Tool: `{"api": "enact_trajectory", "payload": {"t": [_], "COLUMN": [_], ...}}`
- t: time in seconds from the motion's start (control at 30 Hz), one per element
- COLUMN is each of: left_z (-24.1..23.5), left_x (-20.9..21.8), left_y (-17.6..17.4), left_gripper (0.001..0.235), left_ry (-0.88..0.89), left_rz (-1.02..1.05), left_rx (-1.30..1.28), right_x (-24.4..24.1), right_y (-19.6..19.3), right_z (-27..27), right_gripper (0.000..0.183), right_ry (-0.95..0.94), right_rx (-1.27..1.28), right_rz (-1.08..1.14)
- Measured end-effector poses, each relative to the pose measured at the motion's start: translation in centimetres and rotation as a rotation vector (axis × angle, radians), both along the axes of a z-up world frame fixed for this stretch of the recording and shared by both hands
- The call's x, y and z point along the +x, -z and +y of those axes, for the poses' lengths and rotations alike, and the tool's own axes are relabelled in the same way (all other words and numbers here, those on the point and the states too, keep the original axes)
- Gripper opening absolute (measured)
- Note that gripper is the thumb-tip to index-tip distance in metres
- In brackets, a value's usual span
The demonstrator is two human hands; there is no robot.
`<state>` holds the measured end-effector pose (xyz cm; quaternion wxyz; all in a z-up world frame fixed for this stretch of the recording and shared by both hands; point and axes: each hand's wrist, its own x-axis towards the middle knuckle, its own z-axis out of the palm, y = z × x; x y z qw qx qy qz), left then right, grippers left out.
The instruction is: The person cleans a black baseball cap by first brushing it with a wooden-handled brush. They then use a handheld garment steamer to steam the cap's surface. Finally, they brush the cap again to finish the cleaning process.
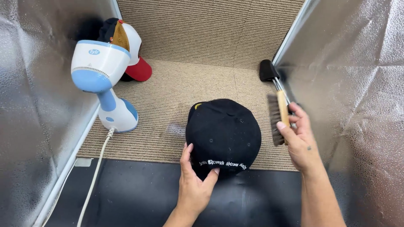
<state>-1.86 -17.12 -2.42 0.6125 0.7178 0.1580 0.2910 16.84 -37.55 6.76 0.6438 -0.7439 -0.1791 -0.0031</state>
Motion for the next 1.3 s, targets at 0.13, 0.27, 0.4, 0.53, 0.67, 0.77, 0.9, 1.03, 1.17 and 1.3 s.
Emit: {"api": "enact_trajectory", "payload": {"t": [0.13, 0.27, 0.4, 0.53, 0.67, 0.77, 0.9, 1.03, 1.17, 1.3], "left_z": [0.3, 1.2, 1.0, 1.7, 1.7, 1.5, 2.4, -2.1, -8.2, -11.0], "left_x": [-0.1, 0.2, -0.8, -0.3, -1.1, -1.1, -1.0, -3.1, -3.1, -2.2], "left_y": [0.1, 1.7, -0.9, 0.3, 0.9, 0.8, 2.4, -0.1, 5.7, 3.5], "left_gripper": [0.092, 0.091, 0.090, 0.089, 0.096, 0.083, 0.083, 0.076, 0.101, 0.111], "left_ry": [0.023, -0.003, 0.016, -0.012, 0.022, 0.016, 0.033, -0.138, -0.181, -0.174], "left_rz": [-0.007, -0.005, 0.171, 0.149, 0.249, 0.139, 0.129, 0.143, -0.018, 0.060], "left_rx": [0.003, 0.079, -0.033, -0.010, 0.077, 0.043, -0.032, -0.250, -0.365, -0.234], "right_x": [-2.9, -9.8, -7.3, -9.8, -9.8, -9.6, -11.7, -3.4, 6.6, 10.6], "right_y": [-1.7, -4.7, -4.3, -2.8, -3.5, -2.7, -4.1, -6.2, -2.0, 1.2], "right_z": [1.1, 2.2, 1.4, 2.9, 3.5, 3.8, 3.7, 4.8, 6.6, 9.4], "right_gripper": [0.061, 0.040, 0.038, 0.038, 0.037, 0.035, 0.039, 0.053, 0.052, 0.028], "right_ry": [0.107, -0.491, -0.091, -0.241, -0.378, -0.176, -0.835, -0.321, -0.224, -0.351], "right_rx": [-0.397, -0.617, -0.512, -0.637, -0.487, -0.510, -0.435, -0.139, 0.296, 0.418], "right_rz": [-0.473, -0.944, -0.857, -1.112, -0.934, -0.944, -0.799, -0.469, 0.077, 0.529]}}
